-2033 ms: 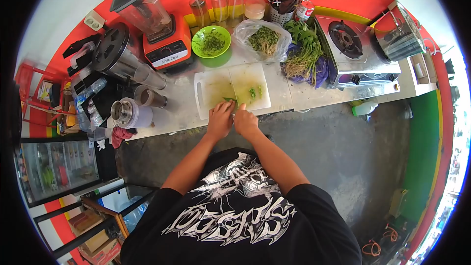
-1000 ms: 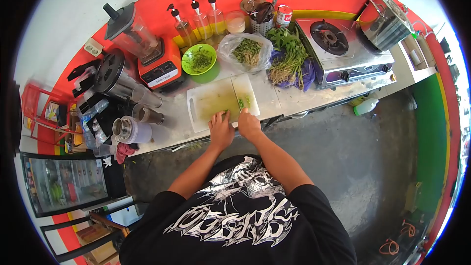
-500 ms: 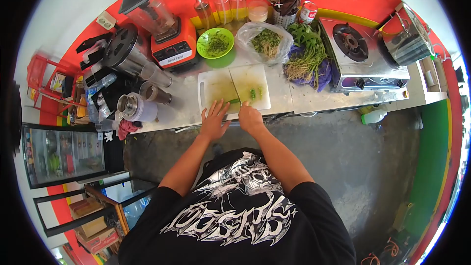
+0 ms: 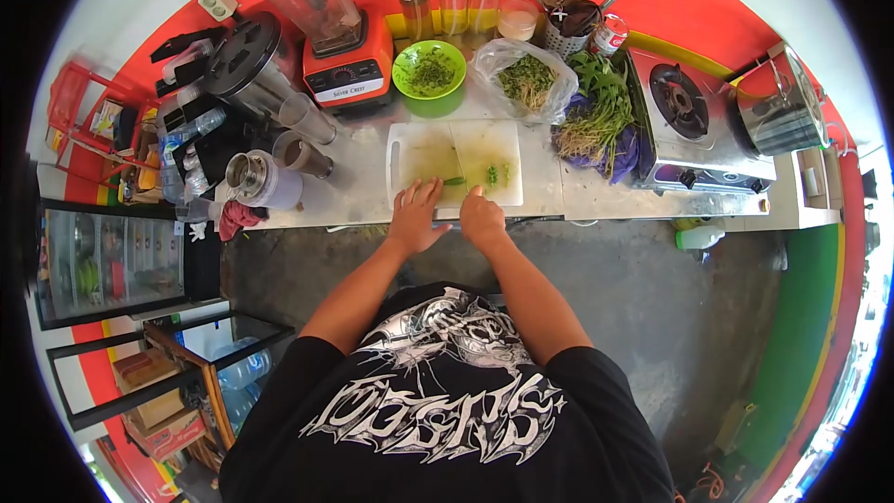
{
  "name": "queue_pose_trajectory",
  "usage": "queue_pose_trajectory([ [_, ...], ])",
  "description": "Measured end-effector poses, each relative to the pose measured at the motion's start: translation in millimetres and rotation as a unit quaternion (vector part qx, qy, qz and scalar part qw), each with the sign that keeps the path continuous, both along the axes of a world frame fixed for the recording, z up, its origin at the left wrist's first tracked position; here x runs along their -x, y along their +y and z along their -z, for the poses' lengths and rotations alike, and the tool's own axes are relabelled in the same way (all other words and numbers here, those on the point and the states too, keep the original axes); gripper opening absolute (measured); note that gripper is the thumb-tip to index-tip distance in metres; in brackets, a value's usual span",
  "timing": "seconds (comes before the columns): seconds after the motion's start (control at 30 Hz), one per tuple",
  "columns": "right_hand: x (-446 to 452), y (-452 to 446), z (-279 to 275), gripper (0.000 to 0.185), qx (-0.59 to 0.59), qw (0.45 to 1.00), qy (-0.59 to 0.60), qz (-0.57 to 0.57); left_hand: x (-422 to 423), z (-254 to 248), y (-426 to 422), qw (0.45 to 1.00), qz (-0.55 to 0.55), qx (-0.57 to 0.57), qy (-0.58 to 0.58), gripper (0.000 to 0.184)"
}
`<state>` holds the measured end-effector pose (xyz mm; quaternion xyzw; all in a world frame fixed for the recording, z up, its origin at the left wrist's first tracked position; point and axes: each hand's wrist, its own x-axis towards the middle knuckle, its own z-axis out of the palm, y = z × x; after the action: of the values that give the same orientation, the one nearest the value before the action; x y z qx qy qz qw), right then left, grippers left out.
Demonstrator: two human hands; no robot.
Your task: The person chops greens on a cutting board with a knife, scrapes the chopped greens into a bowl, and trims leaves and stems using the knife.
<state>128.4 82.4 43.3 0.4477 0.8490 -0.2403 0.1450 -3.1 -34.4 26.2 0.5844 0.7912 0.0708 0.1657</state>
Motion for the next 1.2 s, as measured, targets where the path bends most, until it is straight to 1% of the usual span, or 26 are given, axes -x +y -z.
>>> queue_pose_trajectory([
  [0.03, 0, 2, 0, 0.033, 0.002, 1.0, -0.002, -0.011, 1, 4, 2, 0.999, 0.008, -0.014, 0.028, 0.106],
  [0.07, 1, 2, 0, 0.033, -0.001, 1.0, -0.001, -0.011, 2, 7, 2, 0.999, 0.008, -0.017, 0.029, 0.106],
  [0.13, 1, -4, 3, 0.033, 0.009, 0.999, 0.007, 0.032, 0, 1, 0, 0.999, 0.01, 0.009, 0.038, 0.104],
  [0.17, 3, -5, 5, 0.033, 0.006, 1.0, 0.008, 0.03, 1, -2, 1, 0.999, 0.008, 0.007, 0.038, 0.104],
  [0.23, 7, -9, 3, 0.033, 0.008, 0.997, 0.025, 0.067, 0, -9, 1, 0.998, 0.013, 0.043, 0.034, 0.102],
  [0.27, 8, -6, 2, 0.033, 0.007, 0.998, 0.025, 0.064, 0, -8, 1, 0.998, 0.01, 0.042, 0.034, 0.102],
  [0.33, 8, -1, -4, 0.034, -0.006, 1.0, 0.003, 0.008, 0, 1, 0, 0.996, 0.019, 0.048, 0.068, 0.102],
  [0.37, 8, -3, -6, 0.034, -0.005, 1.0, 0.005, 0.009, 0, 9, 0, 0.996, 0.02, 0.049, 0.069, 0.102],
  [0.43, 6, -9, -13, 0.034, -0.003, 1.0, -0.028, 0.009, 0, 22, -1, 0.992, 0.022, 0.021, 0.121, 0.105],
  [0.47, 7, -11, -11, 0.034, -0.003, 1.0, -0.027, 0.009, 0, 28, -1, 0.992, 0.022, 0.02, 0.122, 0.105],
  [0.53, 9, -14, -6, 0.033, -0.009, 0.999, -0.027, 0.017, -1, 23, -1, 0.991, 0.012, 0.034, 0.129, 0.108],
  [0.57, 10, -9, -4, 0.033, -0.009, 0.999, -0.027, 0.015, -1, 21, -1, 0.991, 0.011, 0.034, 0.128, 0.108],
  [0.63, 15, 2, -11, 0.033, -0.013, 1.0, -0.018, -0.013, 0, -3, -1, 0.994, 0.007, 0.102, 0.027, 0.107],
  [0.73, 14, 4, -17, 0.031, -0.011, 0.999, -0.028, -0.025, 7, -7, -1, 0.993, 0.025, 0.117, 0.001, 0.11],
  [0.87, 11, -13, -8, 0.031, -0.003, 0.999, -0.034, -0.005, 7, -5, 2, 0.99, 0.027, 0.136, -0.003, 0.111],
  [0.97, 13, -7, -1, 0.032, -0.022, 1.0, -0.008, -0.012, 7, -3, 2, 0.99, 0.023, 0.142, -0.001, 0.112],
  [1.03, 16, 2, -18, 0.032, 0.009, 0.999, -0.019, -0.03, 8, 1, 1, 0.991, 0.027, 0.131, 0.002, 0.114],
  [1.07, 14, 1, -18, 0.032, 0.009, 0.999, -0.018, -0.027, 8, 5, 1, 0.991, 0.03, 0.131, 0.003, 0.114],
  [1.13, 9, -3, -12, 0.03, 0.005, 1.0, -0.007, -0.018, 8, 11, 0, 0.996, 0.03, 0.084, 0.01, 0.116],
  [1.2, 10, -11, -5, 0.029, -0.001, 1.0, -0.008, -0.002, 8, 13, 0, 0.996, 0.03, 0.087, 0.007, 0.116],
])
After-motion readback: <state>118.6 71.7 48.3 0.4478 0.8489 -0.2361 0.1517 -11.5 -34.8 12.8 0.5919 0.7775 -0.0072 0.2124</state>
